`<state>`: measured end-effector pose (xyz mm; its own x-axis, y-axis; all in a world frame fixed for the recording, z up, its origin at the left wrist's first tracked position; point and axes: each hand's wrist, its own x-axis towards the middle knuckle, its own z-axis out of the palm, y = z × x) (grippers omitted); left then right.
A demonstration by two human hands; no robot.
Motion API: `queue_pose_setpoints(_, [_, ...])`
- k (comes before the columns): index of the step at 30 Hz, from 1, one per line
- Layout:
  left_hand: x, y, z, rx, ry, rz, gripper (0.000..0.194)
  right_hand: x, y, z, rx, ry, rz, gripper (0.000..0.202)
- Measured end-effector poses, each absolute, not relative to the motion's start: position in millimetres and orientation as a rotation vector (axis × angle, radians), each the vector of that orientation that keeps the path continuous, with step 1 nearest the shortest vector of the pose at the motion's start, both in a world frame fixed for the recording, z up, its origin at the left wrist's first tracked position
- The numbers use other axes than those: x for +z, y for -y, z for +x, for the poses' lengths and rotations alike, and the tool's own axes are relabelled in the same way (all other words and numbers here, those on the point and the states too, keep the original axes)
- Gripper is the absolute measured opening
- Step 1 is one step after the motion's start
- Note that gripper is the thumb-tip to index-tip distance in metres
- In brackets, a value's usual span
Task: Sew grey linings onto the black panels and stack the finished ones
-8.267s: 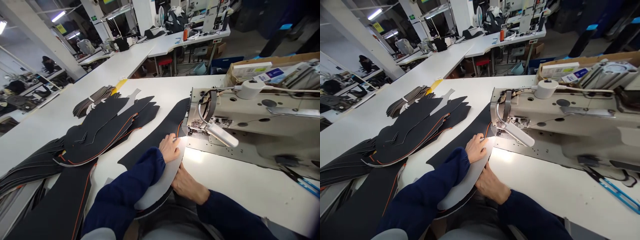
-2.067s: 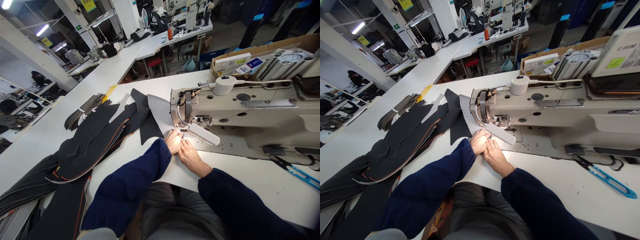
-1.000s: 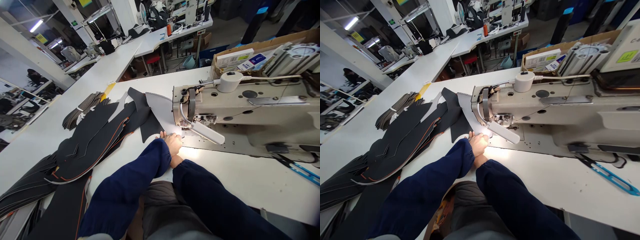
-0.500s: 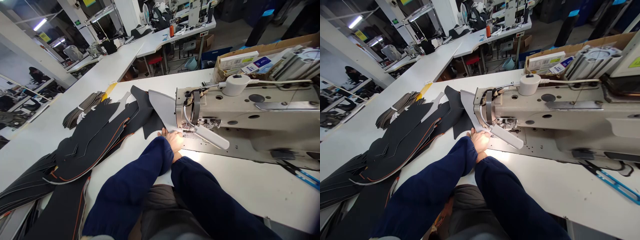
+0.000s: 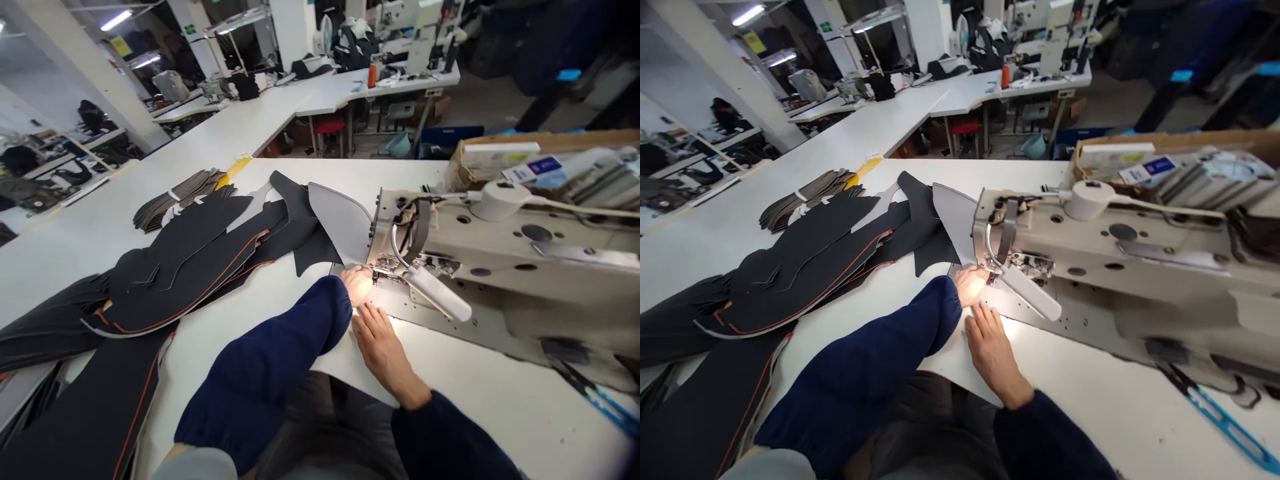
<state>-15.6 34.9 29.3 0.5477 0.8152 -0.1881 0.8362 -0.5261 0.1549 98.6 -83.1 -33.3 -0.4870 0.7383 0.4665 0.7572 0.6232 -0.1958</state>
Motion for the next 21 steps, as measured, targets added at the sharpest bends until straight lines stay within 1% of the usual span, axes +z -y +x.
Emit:
queue_pose_setpoints(5, [29.6,-33.3,-11.1,-0.022,-1.333,2.588,0.02,-51.8,78.6,118.8,-0.112,2.215,-1.064,0.03])
queue_pose_setpoints(8, [29.0,-37.3,-10.4,0.031,-1.317,2.608,0.019,-59.0,67.6,122.0,-0.083,2.235,-1.025,0.029])
queue_pose_setpoints(12, [24.9,-38.4,-10.0,0.095,-1.314,2.642,0.019,-56.1,63.8,125.9,0.006,2.231,-1.054,0.029])
queue_pose_setpoints(17, [20.3,-32.5,-7.9,0.155,-1.333,2.685,0.028,-51.5,69.4,134.3,0.138,2.17,-1.082,0.03])
queue_pose_setpoints(21, [19.1,-37.1,-4.5,0.163,-1.403,2.715,0.026,-56.8,67.0,149.4,0.359,1.988,-1.194,0.04])
